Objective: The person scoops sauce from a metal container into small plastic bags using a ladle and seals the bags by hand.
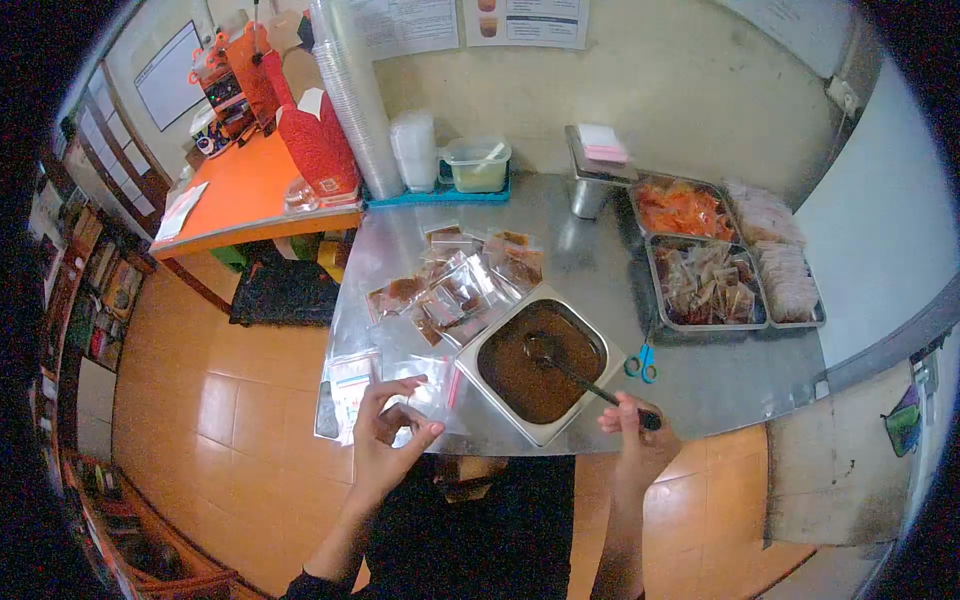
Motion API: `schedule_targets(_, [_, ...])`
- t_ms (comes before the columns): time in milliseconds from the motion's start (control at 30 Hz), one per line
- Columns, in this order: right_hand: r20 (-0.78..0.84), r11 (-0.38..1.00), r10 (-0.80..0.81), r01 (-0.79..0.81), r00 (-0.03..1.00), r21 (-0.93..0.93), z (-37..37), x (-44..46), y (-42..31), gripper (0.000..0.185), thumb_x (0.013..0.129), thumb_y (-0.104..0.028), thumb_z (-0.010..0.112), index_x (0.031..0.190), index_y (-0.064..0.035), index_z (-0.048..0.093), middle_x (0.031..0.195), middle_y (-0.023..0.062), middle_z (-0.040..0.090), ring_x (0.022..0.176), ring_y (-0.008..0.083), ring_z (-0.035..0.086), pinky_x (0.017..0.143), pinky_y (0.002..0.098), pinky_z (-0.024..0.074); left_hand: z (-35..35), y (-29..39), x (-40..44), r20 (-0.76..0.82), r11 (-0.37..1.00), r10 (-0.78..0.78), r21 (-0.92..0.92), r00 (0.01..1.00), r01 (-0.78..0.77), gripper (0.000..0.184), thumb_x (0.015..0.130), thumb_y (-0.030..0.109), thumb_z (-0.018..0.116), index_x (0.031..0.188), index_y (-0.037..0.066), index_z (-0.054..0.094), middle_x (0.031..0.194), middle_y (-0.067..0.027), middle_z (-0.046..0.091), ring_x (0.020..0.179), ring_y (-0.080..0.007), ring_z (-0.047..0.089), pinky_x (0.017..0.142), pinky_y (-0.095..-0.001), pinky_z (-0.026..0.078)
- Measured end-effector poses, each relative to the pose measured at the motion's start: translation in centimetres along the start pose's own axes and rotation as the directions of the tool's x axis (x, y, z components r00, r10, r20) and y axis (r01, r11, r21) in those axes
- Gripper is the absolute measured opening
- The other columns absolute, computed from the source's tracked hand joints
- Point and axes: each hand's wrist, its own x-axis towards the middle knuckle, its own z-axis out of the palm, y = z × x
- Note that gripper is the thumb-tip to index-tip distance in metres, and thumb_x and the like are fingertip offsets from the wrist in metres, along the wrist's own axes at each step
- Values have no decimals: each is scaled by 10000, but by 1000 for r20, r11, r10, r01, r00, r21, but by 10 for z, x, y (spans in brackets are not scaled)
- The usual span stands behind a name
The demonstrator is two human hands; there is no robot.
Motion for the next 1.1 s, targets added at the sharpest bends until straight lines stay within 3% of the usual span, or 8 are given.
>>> schedule_targets(100, [181, 948, -313, 319, 932, -3, 3, -9, -1, 130, 902, -82, 679, 925, 44, 701, 753, 121, 701, 661, 166, 684, 584, 273, 543, -5, -1, 5, 17, 994, 60, 89, 998, -61, 296, 797, -8, 771, 1042, -16, 606, 1259, -133, 556, 833, -85, 596, 686, -222, 491])
schedule_targets(167, [462, 704, -586, 701, 665, -116, 4, -12, 1, 106, 908, -42, 657, 951, 47, 695, 796, 137, 710, 674, 172, 692, 604, 275, 554, -8, -9, 5, -9, 997, 42, 61, 999, -41, 219, 799, -14, 768, 968, -26, 629, 1266, -141, 553, 835, -87, 598, 694, -222, 495])
schedule_targets(300, [597, 645, -546, 750, 588, -147, 16, -27, -5, 93, 888, -21, 675, 953, 44, 686, 787, 139, 707, 686, 177, 699, 620, 277, 561, -14, -6, 6, -62, 999, -40, 0, 997, 40, 133, 793, -12, 778, 853, -36, 661, 1254, -142, 555, 838, -96, 602, 704, -224, 500])
schedule_targets(367, [331, 928, -345, 372, 879, -20, 20, -38, 13, 129, 920, -75, 653, 950, 47, 677, 764, 135, 697, 659, 173, 686, 581, 272, 540, -17, -7, 8, -78, 1000, -14, 6, 997, 15, 141, 788, -11, 783, 851, -36, 659, 1237, -138, 559, 822, -97, 601, 699, -225, 500])
schedule_targets(500, [-25, 986, -8, 12, 1000, 164, 22, -26, 22, 277, 971, -223, 607, 957, 49, 654, 774, 111, 683, 571, 149, 618, 521, 248, 476, -25, -9, 14, -87, 994, 42, 104, 995, -33, 252, 744, -35, 800, 936, 1, 641, 1225, -127, 582, 827, -95, 599, 727, -236, 498])
schedule_targets(600, [-73, 909, 254, -212, 964, 358, 17, -18, 23, 282, 963, -244, 630, 1007, 35, 638, 779, 71, 657, 656, 109, 602, 589, 194, 457, -20, 8, 21, -142, 995, -9, 93, 990, 23, 391, 727, -15, 819, 1055, 6, 607, 1198, -111, 592, 778, -83, 590, 688, -222, 485])
schedule_targets(833, [-82, 823, 335, -250, 939, 510, 7, -5, 14, 247, 976, -215, 607, 1048, 21, 629, 800, 46, 639, 677, 76, 584, 620, 173, 460, -1, 21, 56, -120, 960, 192, 228, 974, -161, 578, 728, -1, 808, 1250, 23, 562, 1138, -57, 605, 736, -76, 581, 664, -215, 480])
schedule_targets(1100, [-137, 862, 94, -12, 986, 506, -1, 3, 0, 266, 993, -218, 587, 1032, 38, 646, 791, 70, 646, 688, 109, 593, 664, 204, 508, 21, 29, 76, -72, 912, 282, 330, 957, -244, 536, 730, 1, 802, 1218, 44, 585, 1089, -33, 641, 740, -62, 565, 652, -207, 460])
